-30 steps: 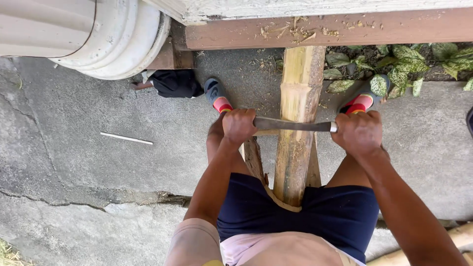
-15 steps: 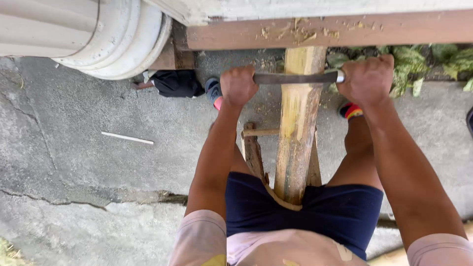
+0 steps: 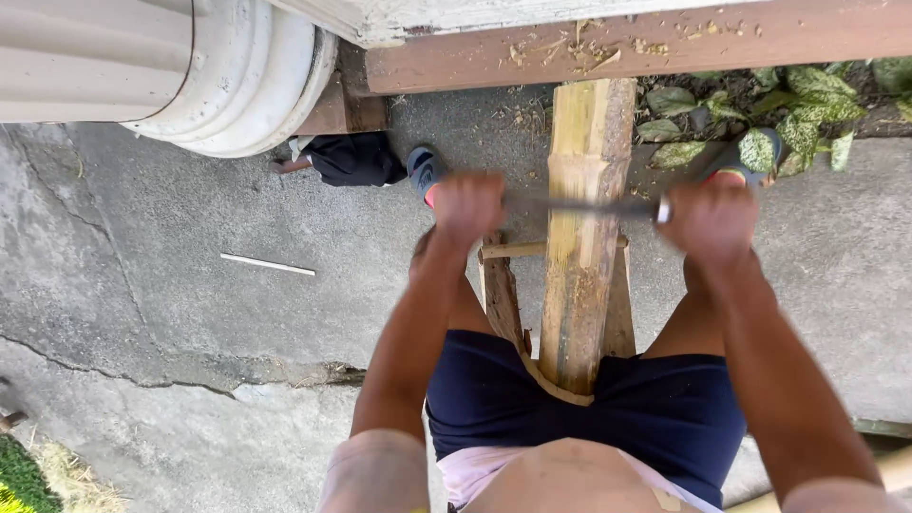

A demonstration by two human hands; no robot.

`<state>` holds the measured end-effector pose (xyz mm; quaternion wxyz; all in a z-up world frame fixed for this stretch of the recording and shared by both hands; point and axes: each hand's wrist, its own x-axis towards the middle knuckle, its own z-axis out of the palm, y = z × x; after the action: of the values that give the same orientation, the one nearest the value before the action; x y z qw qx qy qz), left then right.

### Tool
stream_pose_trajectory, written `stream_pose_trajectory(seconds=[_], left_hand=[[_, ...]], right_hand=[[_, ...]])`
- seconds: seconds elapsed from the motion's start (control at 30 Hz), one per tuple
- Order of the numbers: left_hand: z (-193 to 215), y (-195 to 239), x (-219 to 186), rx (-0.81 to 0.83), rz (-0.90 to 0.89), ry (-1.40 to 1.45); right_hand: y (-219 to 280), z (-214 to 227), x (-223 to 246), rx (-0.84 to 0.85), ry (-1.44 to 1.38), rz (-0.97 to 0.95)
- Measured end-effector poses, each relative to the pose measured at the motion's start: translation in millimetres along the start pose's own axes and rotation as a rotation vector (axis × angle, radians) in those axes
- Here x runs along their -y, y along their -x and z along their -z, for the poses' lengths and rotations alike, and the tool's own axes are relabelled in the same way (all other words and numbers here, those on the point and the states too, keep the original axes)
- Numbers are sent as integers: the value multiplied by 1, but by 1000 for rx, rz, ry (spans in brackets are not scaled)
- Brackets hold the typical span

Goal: Scraping the outer layer of a bamboo pole using a knife while sitting.

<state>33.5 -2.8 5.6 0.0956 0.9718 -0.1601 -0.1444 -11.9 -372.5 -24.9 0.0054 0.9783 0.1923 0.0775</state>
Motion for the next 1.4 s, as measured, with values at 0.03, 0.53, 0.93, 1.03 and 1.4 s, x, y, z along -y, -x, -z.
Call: stream_pose_trajectory(seconds=[0.03,0.53,0.93,1.03,1.4], left_hand=[[8,-28,8,-2,-2,-1],[-2,56,-23,-72,-17,20],[22,-42,11,-243,-98,-52],[26,-34,6,-308,-83,-72],[-12,104,-31,-187,-65,63]], right_hand=[[-26,-8,-15,-2,2,-2],[27,58,33,77,-123,-36],[-57,19,-13,40,-194,-37],[-52,26,-7,-71,-198,-36],[59,65,49,93,-320,-76]])
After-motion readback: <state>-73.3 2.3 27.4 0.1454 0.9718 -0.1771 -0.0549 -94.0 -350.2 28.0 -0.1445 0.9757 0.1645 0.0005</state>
